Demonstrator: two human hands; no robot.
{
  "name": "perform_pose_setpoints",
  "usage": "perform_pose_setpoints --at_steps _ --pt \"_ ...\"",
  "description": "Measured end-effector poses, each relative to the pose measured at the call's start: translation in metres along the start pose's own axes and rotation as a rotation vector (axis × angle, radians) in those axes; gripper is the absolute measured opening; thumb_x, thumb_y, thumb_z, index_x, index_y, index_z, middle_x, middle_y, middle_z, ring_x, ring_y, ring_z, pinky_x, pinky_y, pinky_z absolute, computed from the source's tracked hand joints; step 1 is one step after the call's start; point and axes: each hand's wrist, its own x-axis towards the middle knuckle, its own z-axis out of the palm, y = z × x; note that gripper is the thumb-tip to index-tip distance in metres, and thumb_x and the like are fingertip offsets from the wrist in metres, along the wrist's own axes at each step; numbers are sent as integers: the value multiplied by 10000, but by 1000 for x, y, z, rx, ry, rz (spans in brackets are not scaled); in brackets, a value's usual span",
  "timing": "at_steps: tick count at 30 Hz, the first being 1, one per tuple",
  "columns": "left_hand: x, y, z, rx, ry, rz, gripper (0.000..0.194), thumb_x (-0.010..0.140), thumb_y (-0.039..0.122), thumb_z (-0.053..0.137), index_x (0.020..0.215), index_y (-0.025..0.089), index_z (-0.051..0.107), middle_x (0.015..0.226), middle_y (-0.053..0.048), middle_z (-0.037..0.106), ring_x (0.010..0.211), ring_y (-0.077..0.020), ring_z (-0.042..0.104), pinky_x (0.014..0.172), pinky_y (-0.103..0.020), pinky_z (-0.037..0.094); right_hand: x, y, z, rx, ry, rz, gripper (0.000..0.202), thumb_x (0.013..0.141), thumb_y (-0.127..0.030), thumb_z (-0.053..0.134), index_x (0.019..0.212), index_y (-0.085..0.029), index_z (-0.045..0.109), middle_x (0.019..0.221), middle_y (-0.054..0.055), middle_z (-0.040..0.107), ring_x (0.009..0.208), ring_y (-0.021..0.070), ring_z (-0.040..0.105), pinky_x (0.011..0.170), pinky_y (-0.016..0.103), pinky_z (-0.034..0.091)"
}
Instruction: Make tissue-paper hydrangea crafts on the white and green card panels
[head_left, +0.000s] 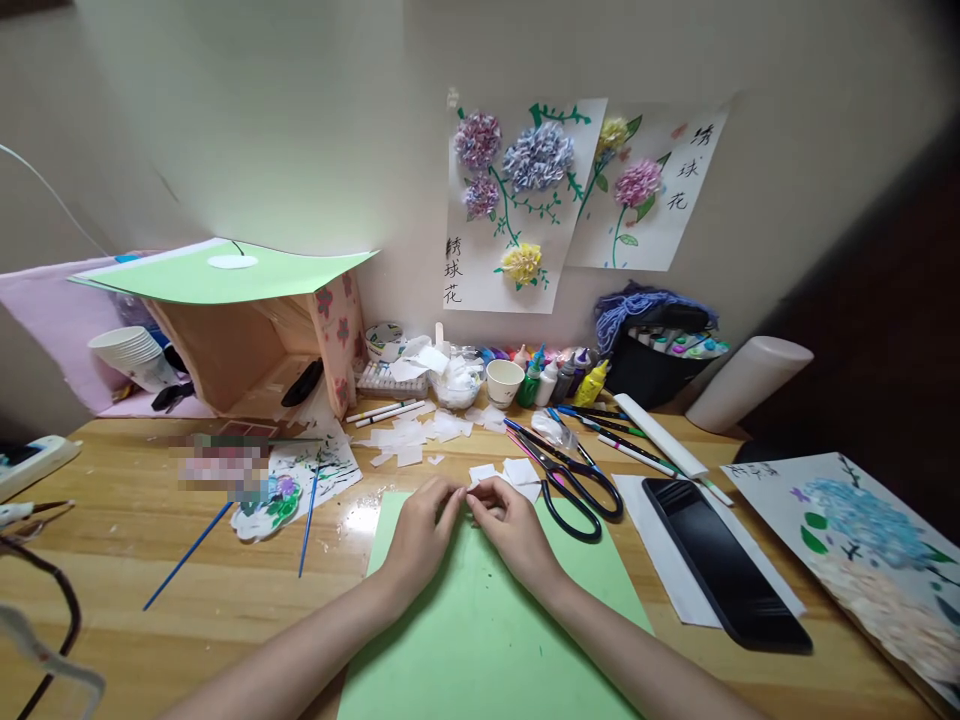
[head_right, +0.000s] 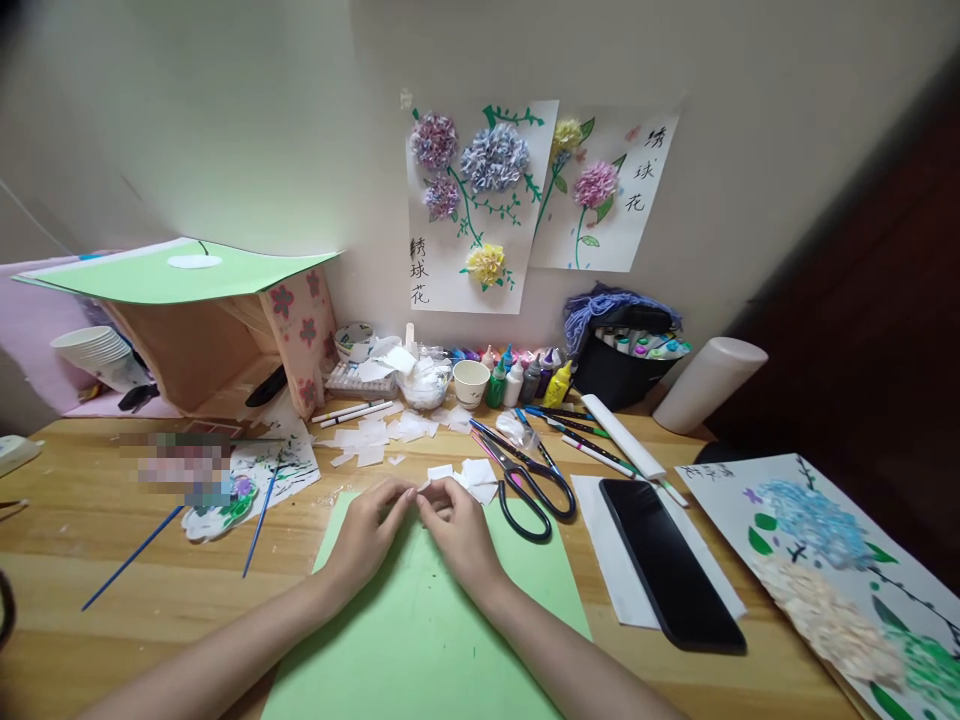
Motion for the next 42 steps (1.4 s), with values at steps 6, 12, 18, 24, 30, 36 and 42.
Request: perform_pose_setpoints --at_steps 6,12,18,24,30,36,42 --pt "-1 0 -1 -28 39 61 193 881 288 469 869 187 634 870 -47 637 829 -170 582 747 -290 447 0 0 0 -36 11 -17 265 794 -437 562 773 -176 520 748 23 590 660 149 551 576 250 430" --pt "0 -1 -1 -53 48 95 147 844 266 537 886 190 656 879 -42 658 821 -155 609 751 -278 476 1 4 -1 17 -8 -32 219 801 -392 559 770 -176 537 750 23 589 683 156 558 608 266 458" --pt "0 -3 1 -65 81 90 135 816 262 569 884 190 662 867 -40 681 796 -155 632 731 -274 506 1 4 0 78 -11 -20 208 787 -375 575 774 -168 569 745 17 583 687 155 573 634 277 487" --pt "-1 -3 1 -86 92 78 141 823 259 556 877 186 664 843 -36 690 764 -148 643 722 -269 519 0 3 0 58 -8 -43 201 799 -372 565 780 -171 571 758 15 584 655 142 559 615 267 468" --pt "-1 -2 0 -65 123 69 133 824 252 548 810 172 652 793 -35 687 727 -145 640 697 -270 519 -1 2 -1 12 -1 -71 195 811 -366 557 765 -177 556 737 9 566 661 145 540 616 264 444" --pt "-1 -1 0 -129 101 75 130 797 241 578 887 173 642 844 -41 689 765 -146 647 738 -274 525 -3 0 -2 36 -22 -109 158 815 -334 553 775 -183 574 757 13 586 712 152 544 656 257 440" --pt "1 0 0 -121 139 34 99 820 254 535 803 174 591 779 -26 653 717 -138 616 693 -266 499 -3 -2 -3 -25 18 -110 144 801 -311 555 736 -183 546 721 0 561 668 138 513 617 241 404"
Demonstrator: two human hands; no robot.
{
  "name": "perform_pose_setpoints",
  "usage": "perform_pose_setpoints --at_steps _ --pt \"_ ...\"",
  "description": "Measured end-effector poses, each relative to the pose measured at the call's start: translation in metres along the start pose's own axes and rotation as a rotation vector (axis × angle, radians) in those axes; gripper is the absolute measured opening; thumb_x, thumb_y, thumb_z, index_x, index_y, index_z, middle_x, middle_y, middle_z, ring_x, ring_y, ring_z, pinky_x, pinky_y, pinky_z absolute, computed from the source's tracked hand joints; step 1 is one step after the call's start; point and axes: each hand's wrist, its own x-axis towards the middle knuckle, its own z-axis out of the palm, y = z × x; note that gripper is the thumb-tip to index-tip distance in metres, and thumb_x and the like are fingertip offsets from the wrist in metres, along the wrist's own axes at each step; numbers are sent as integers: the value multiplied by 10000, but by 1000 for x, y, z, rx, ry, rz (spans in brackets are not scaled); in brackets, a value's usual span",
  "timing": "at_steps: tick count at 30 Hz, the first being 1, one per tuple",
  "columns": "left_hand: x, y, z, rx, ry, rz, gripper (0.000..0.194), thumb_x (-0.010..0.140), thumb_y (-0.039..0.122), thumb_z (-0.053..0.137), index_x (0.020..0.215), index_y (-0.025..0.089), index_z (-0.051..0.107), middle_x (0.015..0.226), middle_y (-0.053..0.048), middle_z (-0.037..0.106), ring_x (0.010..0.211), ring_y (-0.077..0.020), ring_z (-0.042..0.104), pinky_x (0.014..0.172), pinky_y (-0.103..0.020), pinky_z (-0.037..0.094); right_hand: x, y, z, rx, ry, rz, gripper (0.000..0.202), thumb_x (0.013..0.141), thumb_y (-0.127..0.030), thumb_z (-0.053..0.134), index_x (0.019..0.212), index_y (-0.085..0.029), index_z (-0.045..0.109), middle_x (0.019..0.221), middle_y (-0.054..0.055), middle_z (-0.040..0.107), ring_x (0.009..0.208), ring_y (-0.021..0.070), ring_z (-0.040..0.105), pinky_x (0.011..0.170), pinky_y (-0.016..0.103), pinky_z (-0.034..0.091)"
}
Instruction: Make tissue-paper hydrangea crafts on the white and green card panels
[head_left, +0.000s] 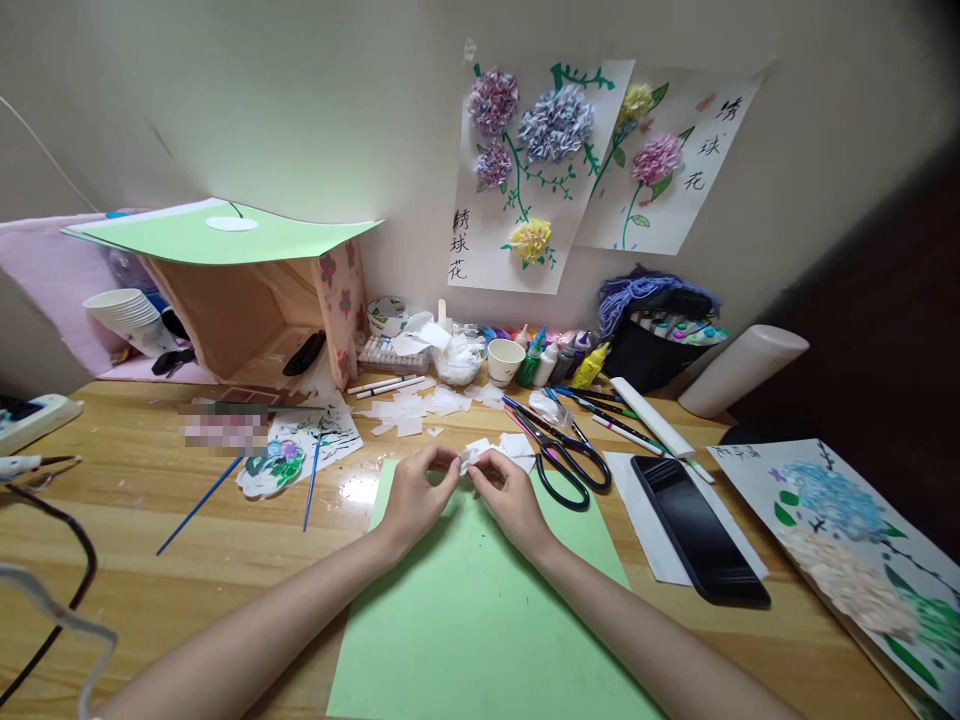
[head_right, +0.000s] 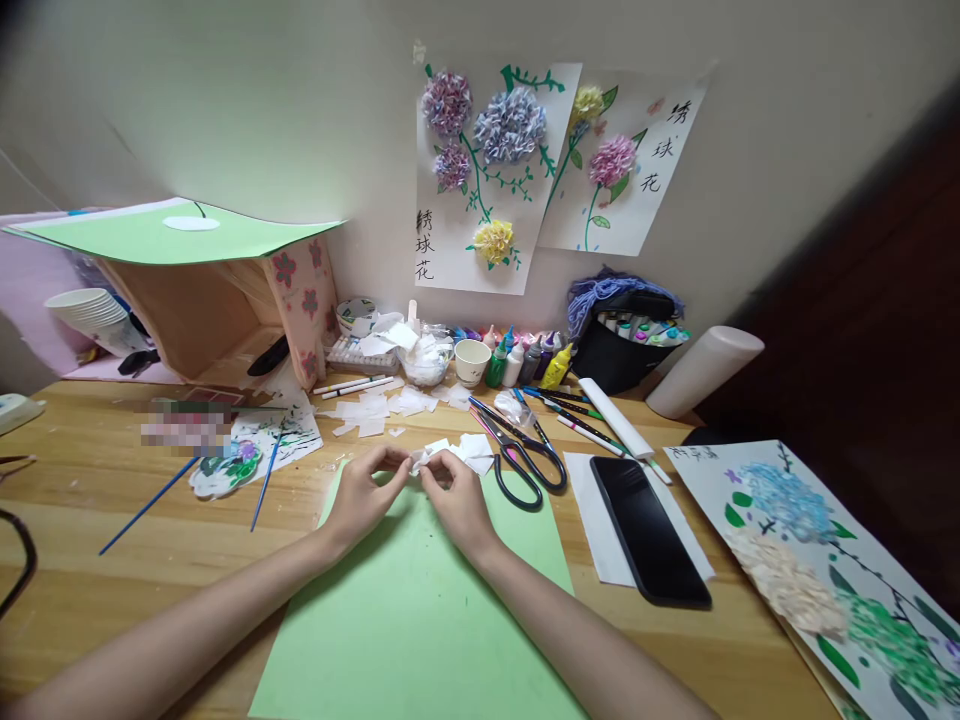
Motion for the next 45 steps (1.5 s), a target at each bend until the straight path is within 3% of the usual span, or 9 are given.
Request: perform_pose_setpoints --at_steps 8,14,19,23,27,29,39,45 --pt "3 -11 0 -53 200 -167 130 888 322 405 878 198 444 823 -14 555 747 -140 560 676 -263 440 -1 -1 -1 -51 31 21 166 801 -298 518 686 -196 456 663 -23 480 629 135 462 598 248 376" --pt "8 -20 -1 -28 278 -218 127 899 317 388 913 202 440 891 -30 548 814 -153 548 738 -282 434 -2 2 -1 -31 34 36 190 813 -336 493 691 -202 437 654 -16 464 628 147 458 578 255 375" --pt "7 -17 -1 148 168 -192 146 872 233 424 1005 188 463 994 -70 541 928 -196 531 838 -367 419 -2 1 -2 39 8 44 216 821 -389 501 731 -196 464 688 -10 497 636 142 482 604 258 399" --pt "1 -6 -1 322 233 -45 269 864 229 457 1126 173 433 1173 -111 449 1165 -241 378 985 -431 311 -2 -1 -2 35 2 39 234 820 -407 515 732 -193 474 698 -6 513 636 138 493 611 257 403" --pt "-3 0 -2 249 41 -13 238 922 324 369 1093 196 476 1060 -69 543 1027 -209 471 902 -380 375 -2 -3 -2 9 -3 18 225 832 -403 513 758 -191 497 712 -5 527 640 134 495 604 248 400" --pt "-3 -1 -1 175 -2 -11 274 919 349 383 1137 204 464 1035 -66 558 983 -199 501 871 -357 396 -2 -3 -2 -6 -8 4 218 837 -397 509 771 -190 511 727 5 541 656 141 503 610 251 405" --pt "0 -6 0 51 -13 25 204 894 260 427 1083 204 479 980 -67 548 920 -184 517 818 -318 407 -1 2 -3 25 -6 10 245 837 -429 499 851 -188 536 764 19 564 665 146 520 605 259 425" --pt "0 -5 0 80 -26 21 181 895 261 424 1056 201 479 988 -65 529 945 -187 498 841 -336 403 -1 -1 -2 -30 -6 -3 236 832 -409 521 765 -183 538 744 11 566 670 141 517 621 250 409"
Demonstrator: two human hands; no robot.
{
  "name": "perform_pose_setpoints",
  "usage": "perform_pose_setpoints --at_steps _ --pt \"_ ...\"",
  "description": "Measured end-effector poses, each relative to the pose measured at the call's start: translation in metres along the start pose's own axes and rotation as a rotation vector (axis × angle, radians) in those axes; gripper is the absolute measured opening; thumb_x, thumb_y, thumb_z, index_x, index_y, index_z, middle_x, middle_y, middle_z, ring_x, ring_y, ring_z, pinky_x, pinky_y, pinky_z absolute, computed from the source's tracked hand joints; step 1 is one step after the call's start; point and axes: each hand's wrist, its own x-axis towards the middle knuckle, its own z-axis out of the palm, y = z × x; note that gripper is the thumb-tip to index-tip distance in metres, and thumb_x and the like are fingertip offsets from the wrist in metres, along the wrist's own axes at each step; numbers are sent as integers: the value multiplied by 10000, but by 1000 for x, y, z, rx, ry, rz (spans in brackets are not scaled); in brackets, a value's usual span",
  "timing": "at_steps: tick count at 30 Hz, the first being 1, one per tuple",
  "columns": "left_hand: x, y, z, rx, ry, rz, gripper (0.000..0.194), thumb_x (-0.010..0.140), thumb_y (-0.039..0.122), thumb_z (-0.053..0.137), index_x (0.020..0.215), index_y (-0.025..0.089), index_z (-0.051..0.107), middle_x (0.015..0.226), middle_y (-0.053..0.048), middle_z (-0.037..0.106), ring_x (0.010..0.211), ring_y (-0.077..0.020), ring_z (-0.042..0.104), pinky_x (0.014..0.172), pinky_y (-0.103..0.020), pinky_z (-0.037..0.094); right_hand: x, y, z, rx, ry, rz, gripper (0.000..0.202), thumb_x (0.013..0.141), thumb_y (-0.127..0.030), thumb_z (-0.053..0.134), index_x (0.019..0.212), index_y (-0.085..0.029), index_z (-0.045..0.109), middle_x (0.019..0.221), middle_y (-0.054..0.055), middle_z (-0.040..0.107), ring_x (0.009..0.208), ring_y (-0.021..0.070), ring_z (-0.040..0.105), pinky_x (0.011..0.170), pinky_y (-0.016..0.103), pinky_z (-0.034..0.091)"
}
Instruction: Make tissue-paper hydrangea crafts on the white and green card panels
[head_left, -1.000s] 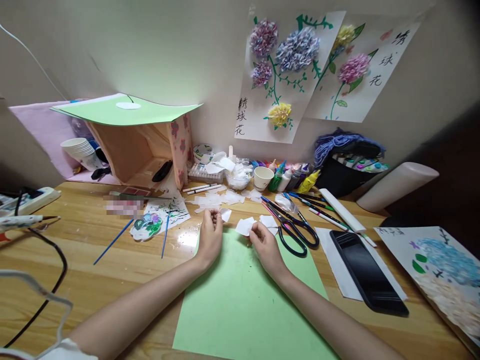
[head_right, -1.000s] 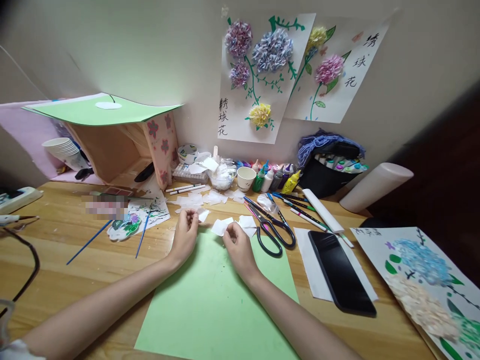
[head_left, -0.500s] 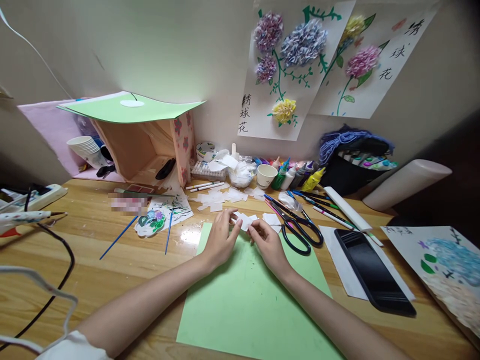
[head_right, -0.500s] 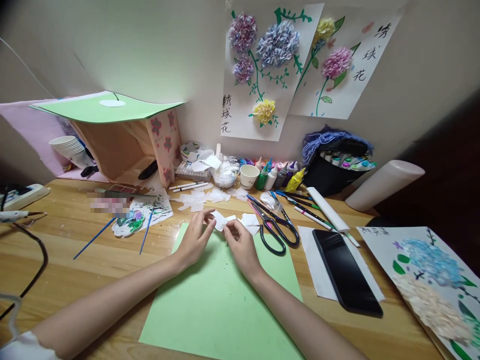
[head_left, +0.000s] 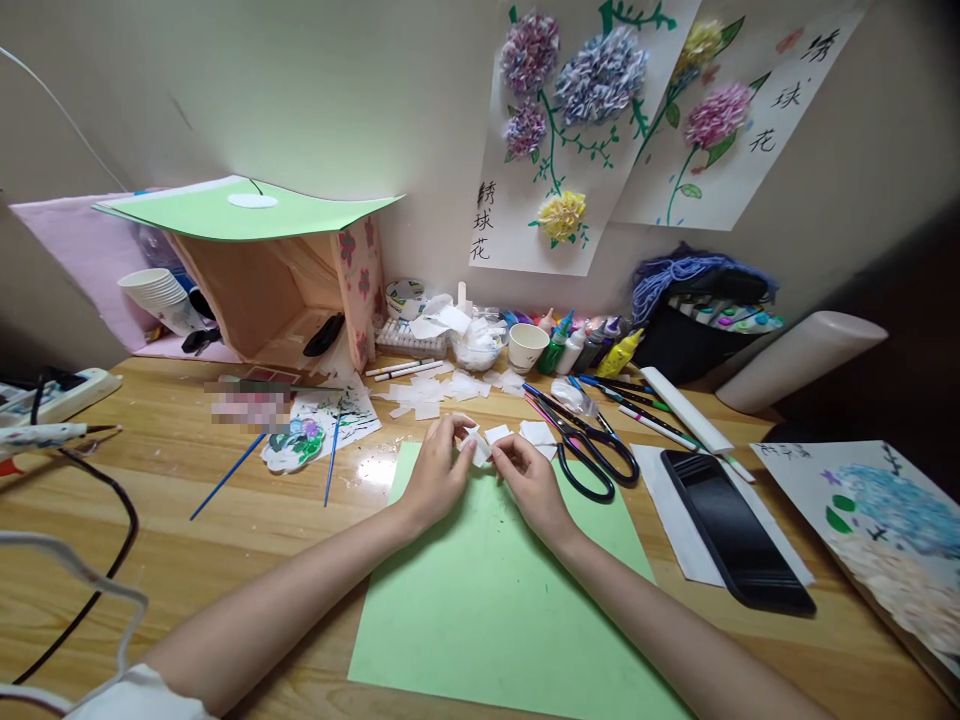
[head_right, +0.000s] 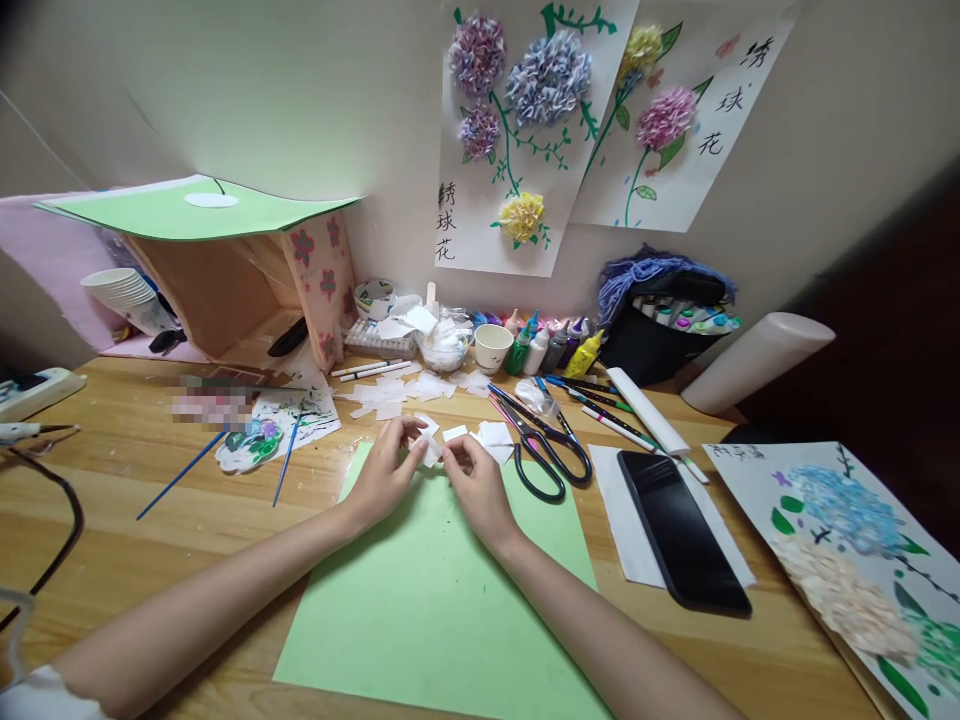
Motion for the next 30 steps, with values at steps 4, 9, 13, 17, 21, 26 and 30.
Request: perform_pose_setpoints --at_steps 4,9,13,17,21,26,30 --pt "1 0 0 45 53 -12 156 887 267 449 1024 201 481 979 -58 534 950 -188 497 827 -326 404 0 -1 0 7 9 9 251 825 -419 531 747 -181 546 732 12 569 670 144 522 624 254 411" --pt "-1 7 -3 240 126 113 87 846 263 524 914 209 517 938 -47 541 947 -208 484 838 -349 381 2 0 -1 63 65 20 267 808 -440 542 765 -177 564 731 18 579 621 134 516 589 253 426" --pt "-3 11 -3 251 14 184 89 839 295 539 839 206 533 861 -35 580 865 -193 516 765 -316 395 3 0 -1 92 61 10 250 803 -426 551 766 -181 581 708 9 580 630 139 534 620 264 449" --pt "-3 9 -1 229 12 176 90 823 284 559 833 197 540 831 -29 598 821 -176 536 723 -291 404 1 -2 -1 112 31 21 245 813 -407 543 790 -178 627 783 33 633 675 151 566 647 277 465" --pt "-2 7 -1 191 22 149 94 842 275 529 824 193 572 815 -33 619 797 -169 550 712 -285 413 0 -3 -1 97 13 17 245 825 -394 531 830 -175 642 839 50 648 707 156 574 663 287 480" --pt "-1 8 -2 143 6 128 132 863 273 504 812 192 596 801 -28 635 769 -156 555 706 -276 418 1 3 0 132 52 33 241 796 -417 572 828 -179 582 835 46 626 729 156 579 654 281 486" --pt "-1 9 -3 91 16 101 142 864 284 498 794 182 569 792 -24 617 751 -144 541 691 -263 417 1 5 1 119 130 22 263 765 -397 614 908 -186 551 833 38 582 748 154 558 618 257 467"
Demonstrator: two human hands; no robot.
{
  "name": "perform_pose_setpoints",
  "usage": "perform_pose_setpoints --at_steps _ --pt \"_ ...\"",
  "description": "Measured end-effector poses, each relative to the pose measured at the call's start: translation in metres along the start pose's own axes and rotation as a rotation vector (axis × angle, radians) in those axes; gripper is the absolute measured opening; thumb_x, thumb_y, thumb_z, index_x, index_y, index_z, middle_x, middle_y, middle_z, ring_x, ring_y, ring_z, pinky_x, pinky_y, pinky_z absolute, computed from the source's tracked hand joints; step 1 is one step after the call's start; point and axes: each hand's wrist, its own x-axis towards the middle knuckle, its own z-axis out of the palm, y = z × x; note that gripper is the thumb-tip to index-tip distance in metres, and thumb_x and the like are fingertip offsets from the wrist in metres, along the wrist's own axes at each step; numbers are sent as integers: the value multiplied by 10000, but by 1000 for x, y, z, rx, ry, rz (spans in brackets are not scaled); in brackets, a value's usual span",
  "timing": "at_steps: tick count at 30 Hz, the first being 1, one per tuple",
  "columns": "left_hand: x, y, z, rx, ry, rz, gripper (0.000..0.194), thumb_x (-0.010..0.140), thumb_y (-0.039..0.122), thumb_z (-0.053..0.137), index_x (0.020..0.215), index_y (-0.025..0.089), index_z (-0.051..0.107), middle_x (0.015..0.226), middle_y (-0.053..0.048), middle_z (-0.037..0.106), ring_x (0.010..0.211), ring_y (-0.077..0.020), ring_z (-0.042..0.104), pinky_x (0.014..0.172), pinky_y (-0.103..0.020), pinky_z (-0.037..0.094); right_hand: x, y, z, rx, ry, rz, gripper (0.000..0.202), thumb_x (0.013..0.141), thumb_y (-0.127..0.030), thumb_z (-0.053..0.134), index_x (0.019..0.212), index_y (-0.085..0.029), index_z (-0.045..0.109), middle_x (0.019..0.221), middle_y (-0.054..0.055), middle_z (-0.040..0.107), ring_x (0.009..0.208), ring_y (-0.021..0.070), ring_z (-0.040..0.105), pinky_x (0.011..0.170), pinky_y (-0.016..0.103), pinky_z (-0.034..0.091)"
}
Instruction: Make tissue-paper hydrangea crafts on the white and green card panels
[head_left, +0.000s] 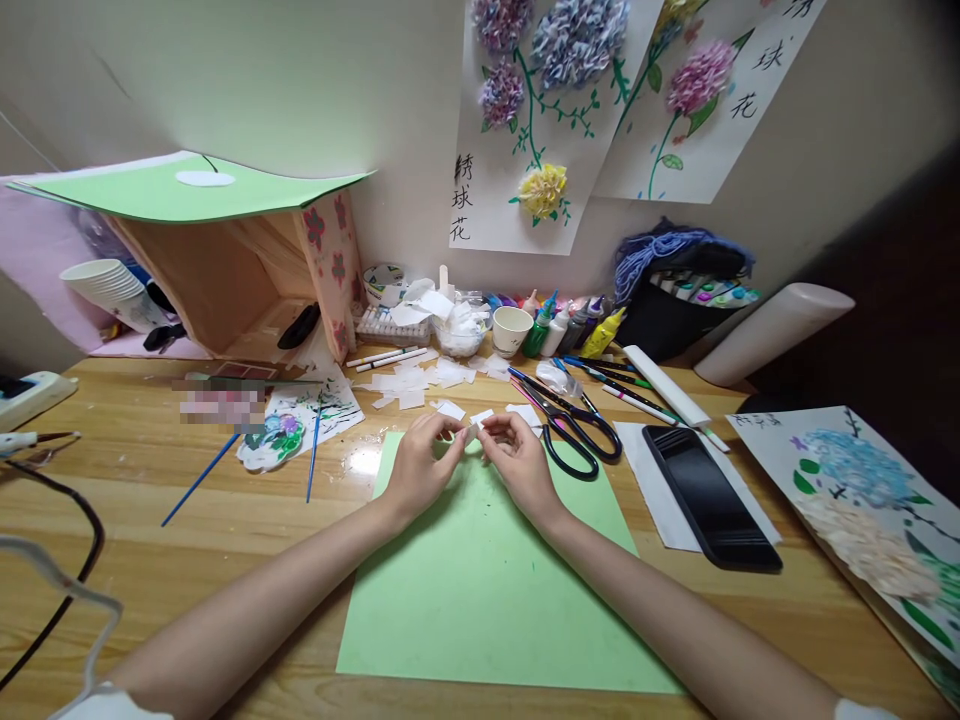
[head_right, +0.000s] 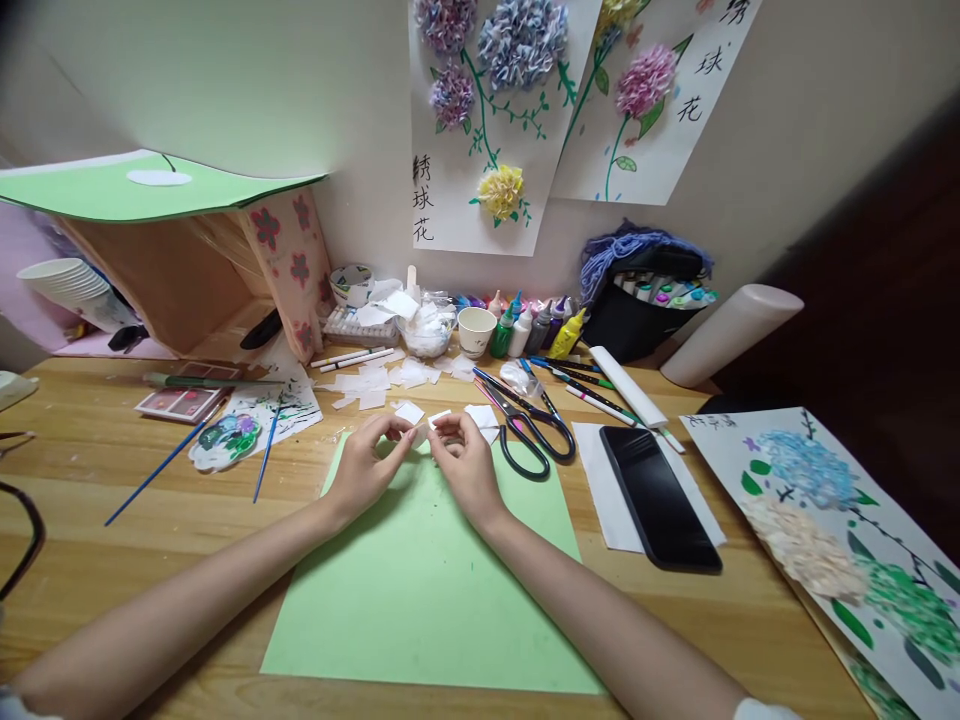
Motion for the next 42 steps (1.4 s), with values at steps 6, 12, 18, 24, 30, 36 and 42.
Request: perform_pose_setpoints --at_steps 6,12,18,24,30,36,42 --pt "3 -1 -2 41 -39 -32 161 888 289 442 798 187 530 812 -23 584 800 -157 515 725 -285 410 -2 -7 -1 -149 -40 -88 189 806 -357 560 764 -174 579 777 25 564 687 139 507 627 265 425" --pt "8 -9 -2 270 -154 -19 204 909 258 375 850 202 562 1043 -42 584 1017 -218 462 888 -382 355 0 -1 -2 -94 61 -53 197 827 -389 517 781 -198 503 732 -15 518 649 128 471 601 258 404" --pt "3 -2 -2 318 -97 85 127 899 238 397 905 187 514 934 -51 564 933 -211 461 829 -357 370 -1 -4 -3 -146 75 -81 148 822 -338 538 788 -195 518 757 -7 531 671 128 486 617 256 407" --pt "-1 1 -1 249 -4 132 150 860 315 506 935 185 515 916 -56 570 886 -200 498 777 -324 390 -2 -9 -3 -213 12 -163 123 805 -315 568 782 -200 607 841 26 573 780 154 544 642 261 441" --pt "2 -6 1 -5 -118 -10 159 912 296 420 878 197 538 820 -18 601 781 -153 546 710 -275 409 -2 -9 -2 -162 -67 -125 143 804 -320 562 798 -188 617 832 37 610 770 162 571 643 270 463" --pt "1 -5 1 59 88 -6 159 841 301 547 947 193 499 903 -38 572 827 -160 523 747 -292 421 -3 -10 -3 -171 52 -101 150 786 -333 577 769 -186 601 797 31 622 753 163 587 662 284 488" --pt "-4 0 3 46 -24 91 26 840 218 528 844 197 543 836 -22 610 777 -144 538 712 -285 432 -7 -11 -2 -142 -2 -110 123 788 -302 593 810 -190 638 830 35 651 804 169 613 707 287 518"
